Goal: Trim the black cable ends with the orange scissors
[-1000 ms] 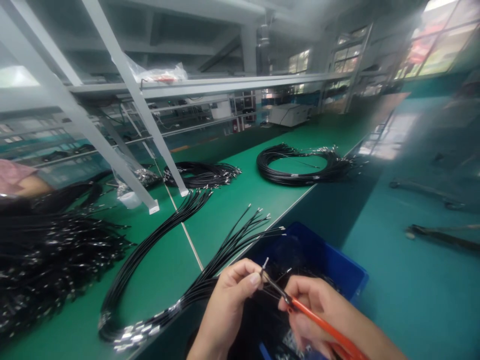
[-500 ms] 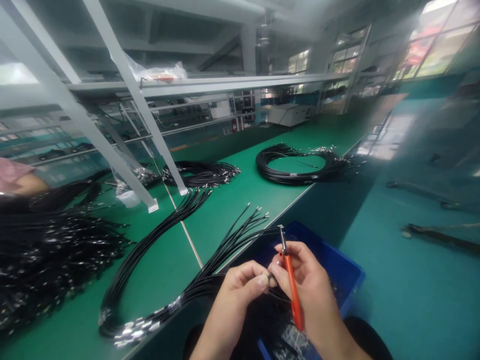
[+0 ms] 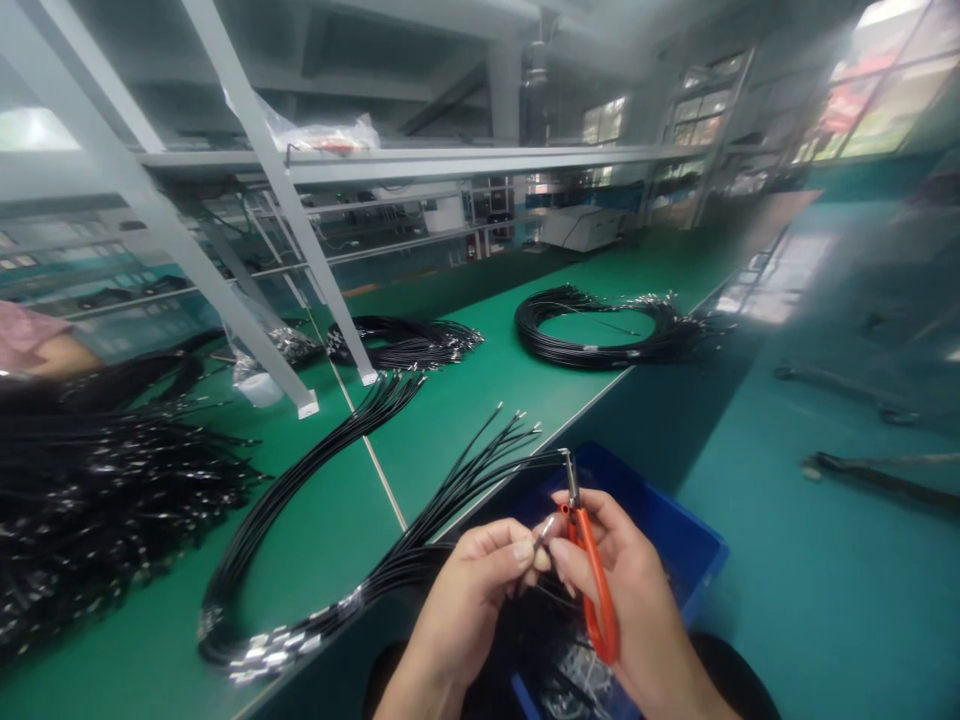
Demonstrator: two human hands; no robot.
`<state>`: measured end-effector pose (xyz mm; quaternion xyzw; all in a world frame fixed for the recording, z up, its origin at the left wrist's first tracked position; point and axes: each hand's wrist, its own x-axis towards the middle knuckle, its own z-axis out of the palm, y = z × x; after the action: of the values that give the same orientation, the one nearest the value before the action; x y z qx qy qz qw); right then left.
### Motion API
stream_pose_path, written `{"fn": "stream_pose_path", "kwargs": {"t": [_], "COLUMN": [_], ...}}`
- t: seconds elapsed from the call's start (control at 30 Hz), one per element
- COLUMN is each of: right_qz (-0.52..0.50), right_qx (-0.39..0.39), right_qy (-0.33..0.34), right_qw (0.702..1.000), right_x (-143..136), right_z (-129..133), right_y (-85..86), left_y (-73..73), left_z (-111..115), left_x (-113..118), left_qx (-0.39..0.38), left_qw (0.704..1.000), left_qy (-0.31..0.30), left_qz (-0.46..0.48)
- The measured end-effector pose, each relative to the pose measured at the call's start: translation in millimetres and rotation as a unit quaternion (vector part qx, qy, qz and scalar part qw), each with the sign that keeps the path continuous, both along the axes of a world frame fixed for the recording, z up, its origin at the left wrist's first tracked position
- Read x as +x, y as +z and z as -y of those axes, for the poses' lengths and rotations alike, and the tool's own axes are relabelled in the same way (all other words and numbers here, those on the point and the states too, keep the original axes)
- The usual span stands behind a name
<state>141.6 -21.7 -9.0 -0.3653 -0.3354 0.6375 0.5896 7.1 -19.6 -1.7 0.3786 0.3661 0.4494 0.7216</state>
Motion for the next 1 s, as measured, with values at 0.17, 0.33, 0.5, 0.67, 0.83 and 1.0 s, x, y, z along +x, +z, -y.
{"fn": "stream_pose_path", "kwargs": {"t": [0.17, 0.33, 0.5, 0.67, 0.83, 1.0], "right_qz": [0.019, 0.039, 0.061, 0.049, 0.051, 0.077], "right_qx": [0.007, 0.012, 0.008, -0.001, 0.004, -0.002], "right_qy": [-0.009, -0.005, 0.01, 0.013, -0.02, -0.033], "right_qw": [1.0, 0.999, 0.998, 0.999, 0.999, 0.997], "right_x": [-1.3, -1.9, -0.1, 0.9, -1.6, -1.6], "right_z": [-0.5, 0.1, 0.4, 0.0, -1.0, 1.8], "right_y": [-2.2, -0.3, 3.5, 3.1, 2.1, 5.2], "left_y": [-0.6, 0.4, 1.9, 2.8, 1.8, 2.5], "left_z": [0.6, 1.6, 2.5, 3.6, 4.6, 4.5], "left_x": [0.6, -0.2, -2.6, -2.3, -2.0, -1.9], "left_qx": [0.001, 0.024, 0.037, 0.037, 0.042, 0.053], "left_qw": [1.0, 0.999, 0.997, 0.998, 0.998, 0.996], "left_qy": [0.004, 0.013, 0.017, 0.016, 0.016, 0.021], "left_qz": [-0.03, -0.045, -0.068, -0.057, -0.054, -0.065]}}
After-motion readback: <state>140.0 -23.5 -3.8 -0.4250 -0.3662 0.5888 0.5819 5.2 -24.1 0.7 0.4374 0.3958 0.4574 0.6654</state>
